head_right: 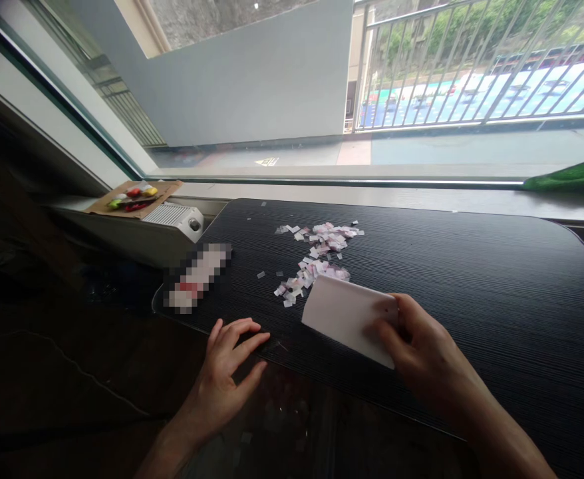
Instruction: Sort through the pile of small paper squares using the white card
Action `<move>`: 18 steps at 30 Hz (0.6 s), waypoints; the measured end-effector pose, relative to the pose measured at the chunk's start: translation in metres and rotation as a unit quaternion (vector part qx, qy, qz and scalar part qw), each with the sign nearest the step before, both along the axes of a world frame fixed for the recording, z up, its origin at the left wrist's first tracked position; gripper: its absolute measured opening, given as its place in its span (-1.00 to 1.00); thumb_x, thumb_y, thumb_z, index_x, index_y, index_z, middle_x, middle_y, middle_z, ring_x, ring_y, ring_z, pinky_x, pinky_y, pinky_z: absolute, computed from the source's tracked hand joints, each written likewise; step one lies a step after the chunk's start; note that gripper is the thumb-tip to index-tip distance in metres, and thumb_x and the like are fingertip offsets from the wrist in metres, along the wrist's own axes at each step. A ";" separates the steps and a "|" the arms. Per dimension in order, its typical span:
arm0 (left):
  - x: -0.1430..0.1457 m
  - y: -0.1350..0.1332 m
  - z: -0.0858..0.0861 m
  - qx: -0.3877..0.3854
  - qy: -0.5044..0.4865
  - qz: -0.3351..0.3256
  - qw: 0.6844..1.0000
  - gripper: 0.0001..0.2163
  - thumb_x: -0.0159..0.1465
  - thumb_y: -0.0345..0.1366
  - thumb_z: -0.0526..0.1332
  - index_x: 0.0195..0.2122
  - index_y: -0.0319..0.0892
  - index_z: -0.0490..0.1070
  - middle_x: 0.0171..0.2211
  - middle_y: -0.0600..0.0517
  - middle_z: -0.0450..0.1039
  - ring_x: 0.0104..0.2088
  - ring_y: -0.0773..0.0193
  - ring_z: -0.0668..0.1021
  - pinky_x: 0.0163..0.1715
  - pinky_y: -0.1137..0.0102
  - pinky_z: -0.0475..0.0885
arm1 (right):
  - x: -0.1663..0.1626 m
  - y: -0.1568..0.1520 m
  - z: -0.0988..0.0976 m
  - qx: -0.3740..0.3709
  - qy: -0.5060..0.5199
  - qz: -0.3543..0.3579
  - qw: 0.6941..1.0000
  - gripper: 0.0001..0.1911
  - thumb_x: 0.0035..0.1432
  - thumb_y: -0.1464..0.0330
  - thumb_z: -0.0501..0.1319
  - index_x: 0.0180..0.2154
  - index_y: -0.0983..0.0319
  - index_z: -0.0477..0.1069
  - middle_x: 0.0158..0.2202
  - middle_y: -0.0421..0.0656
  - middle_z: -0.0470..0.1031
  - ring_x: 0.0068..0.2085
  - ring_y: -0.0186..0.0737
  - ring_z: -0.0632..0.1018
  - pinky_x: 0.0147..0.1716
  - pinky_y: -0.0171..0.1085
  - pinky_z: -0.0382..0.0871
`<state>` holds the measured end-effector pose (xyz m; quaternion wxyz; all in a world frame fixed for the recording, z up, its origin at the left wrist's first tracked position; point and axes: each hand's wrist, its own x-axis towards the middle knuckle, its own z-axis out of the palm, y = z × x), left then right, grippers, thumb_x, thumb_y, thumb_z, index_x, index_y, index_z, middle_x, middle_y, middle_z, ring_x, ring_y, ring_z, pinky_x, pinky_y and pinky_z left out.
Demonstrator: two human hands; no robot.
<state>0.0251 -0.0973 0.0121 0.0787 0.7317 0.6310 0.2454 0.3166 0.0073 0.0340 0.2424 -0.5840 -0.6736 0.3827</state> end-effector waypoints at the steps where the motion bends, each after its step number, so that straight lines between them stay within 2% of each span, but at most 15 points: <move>1: 0.000 0.000 0.000 0.000 0.000 -0.001 1.000 -0.66 0.26 -0.45 0.17 0.05 -0.04 0.43 0.01 -0.05 0.44 0.13 0.05 0.46 0.28 -0.25 0.06 | -0.001 0.004 -0.004 -0.002 -0.003 0.003 1.000 -0.70 0.14 0.09 0.13 -0.19 0.13 0.40 -0.33 -0.11 0.60 -0.32 -0.02 0.61 -0.40 -0.14 0.49; 7: 0.002 0.001 0.001 0.006 -0.006 -0.003 1.000 -0.64 0.25 -0.49 0.17 0.04 -0.05 0.42 0.00 -0.06 0.44 0.13 0.03 0.46 0.25 -0.31 0.06 | -0.011 0.003 -0.019 0.011 0.013 0.043 0.999 -0.75 0.20 0.12 0.10 -0.28 0.13 0.39 -0.44 -0.20 0.54 -0.43 -0.16 0.54 -0.51 -0.23 0.40; 15: 0.002 0.001 0.000 0.003 -0.006 -0.004 1.000 -0.64 0.25 -0.50 0.15 0.05 -0.05 0.42 0.00 -0.05 0.43 0.13 0.04 0.46 0.26 -0.30 0.06 | -0.017 -0.004 -0.009 -0.034 0.041 0.067 0.996 -0.75 0.13 0.11 0.15 -0.36 0.14 0.39 -0.49 -0.19 0.52 -0.45 -0.16 0.52 -0.55 -0.25 0.40; 18: 0.002 0.001 0.000 0.005 -0.004 -0.003 1.000 -0.64 0.25 -0.49 0.15 0.04 -0.05 0.42 0.00 -0.05 0.44 0.13 0.04 0.46 0.25 -0.30 0.06 | -0.019 -0.013 -0.005 -0.027 0.037 0.067 0.997 -0.77 0.17 0.13 0.14 -0.31 0.14 0.40 -0.46 -0.20 0.54 -0.43 -0.16 0.54 -0.52 -0.26 0.41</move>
